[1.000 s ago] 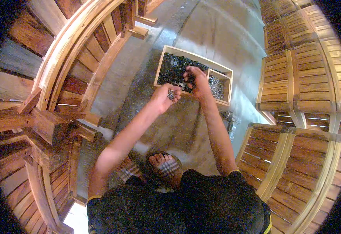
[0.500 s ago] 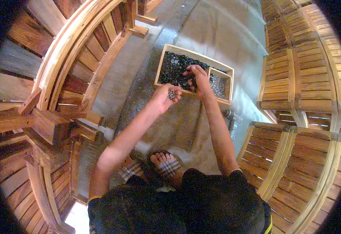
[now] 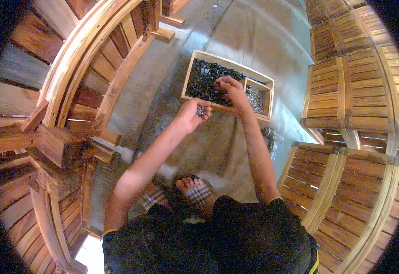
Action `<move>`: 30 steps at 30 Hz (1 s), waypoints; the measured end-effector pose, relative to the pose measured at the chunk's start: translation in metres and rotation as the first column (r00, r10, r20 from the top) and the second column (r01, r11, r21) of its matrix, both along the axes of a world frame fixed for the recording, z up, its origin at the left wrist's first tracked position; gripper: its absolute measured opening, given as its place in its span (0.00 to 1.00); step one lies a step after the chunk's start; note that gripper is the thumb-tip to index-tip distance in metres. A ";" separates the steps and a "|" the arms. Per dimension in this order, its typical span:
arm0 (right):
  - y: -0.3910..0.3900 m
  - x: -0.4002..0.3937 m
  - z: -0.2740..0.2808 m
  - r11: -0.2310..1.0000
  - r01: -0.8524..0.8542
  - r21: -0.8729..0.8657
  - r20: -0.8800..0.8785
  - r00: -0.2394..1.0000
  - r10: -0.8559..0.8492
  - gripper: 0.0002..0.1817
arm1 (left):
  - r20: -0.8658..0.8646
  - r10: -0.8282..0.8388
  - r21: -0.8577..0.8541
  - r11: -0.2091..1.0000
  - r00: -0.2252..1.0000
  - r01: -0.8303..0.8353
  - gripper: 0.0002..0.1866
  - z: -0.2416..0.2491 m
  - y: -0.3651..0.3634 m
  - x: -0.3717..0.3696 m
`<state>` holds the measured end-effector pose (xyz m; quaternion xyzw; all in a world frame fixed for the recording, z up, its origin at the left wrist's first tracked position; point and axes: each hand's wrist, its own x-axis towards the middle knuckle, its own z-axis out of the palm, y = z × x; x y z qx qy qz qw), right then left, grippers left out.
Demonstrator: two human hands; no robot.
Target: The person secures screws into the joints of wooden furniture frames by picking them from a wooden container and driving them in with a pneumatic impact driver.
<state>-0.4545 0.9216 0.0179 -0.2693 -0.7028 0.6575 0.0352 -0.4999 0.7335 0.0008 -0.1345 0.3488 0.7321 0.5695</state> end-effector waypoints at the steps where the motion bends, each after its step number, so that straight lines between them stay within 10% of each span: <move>1: 0.007 0.000 -0.005 0.991 -0.060 0.117 -0.015 0.998 0.062 0.10 | -0.004 0.001 0.000 1.000 1.000 -0.001 0.10 0.000 0.000 0.000; 6: 0.019 0.002 0.000 0.896 -0.059 0.441 0.093 0.996 0.020 0.10 | -0.001 -0.005 0.005 1.000 1.000 0.005 0.09 0.000 -0.001 -0.001; 8: 0.020 0.004 0.010 0.659 -0.074 0.749 0.104 0.995 -0.007 0.13 | -0.012 -0.004 -0.001 1.000 1.000 0.004 0.08 0.004 -0.004 -0.001; 12: 0.035 -0.003 -0.020 0.591 -0.202 0.781 0.173 0.979 0.106 0.17 | -0.008 0.007 -0.016 1.000 1.000 -0.007 0.08 0.004 -0.007 -0.001; 14: 0.024 -0.008 -0.032 0.355 -0.124 0.926 0.115 0.992 0.048 0.18 | -0.023 0.001 -0.032 0.999 1.000 -0.002 0.08 0.004 -0.010 -0.002; 18: -0.003 -0.019 -0.015 0.267 0.065 0.961 -0.068 0.998 0.002 0.19 | 0.000 0.024 -0.046 0.999 1.000 -0.024 0.08 0.006 -0.019 0.000; 20: -0.010 -0.030 -0.008 0.265 0.114 0.958 -0.127 0.991 0.030 0.20 | 0.013 0.036 -0.068 0.997 0.999 -0.035 0.08 0.007 -0.023 -0.001; 23: -0.023 -0.052 0.011 0.682 -0.452 0.575 0.167 0.880 0.444 0.18 | 0.012 0.057 -0.050 0.997 0.998 -0.056 0.10 0.003 -0.032 0.002; 26: -0.030 -0.067 -0.030 0.350 -0.327 0.878 0.022 0.758 0.652 0.18 | 0.012 0.074 -0.019 0.997 0.997 -0.074 0.11 0.001 -0.038 0.003; 30: -0.050 -0.054 -0.031 0.410 -0.234 0.881 -0.022 0.847 0.532 0.15 | -0.008 0.089 0.011 0.996 0.996 -0.089 0.12 0.009 -0.043 0.004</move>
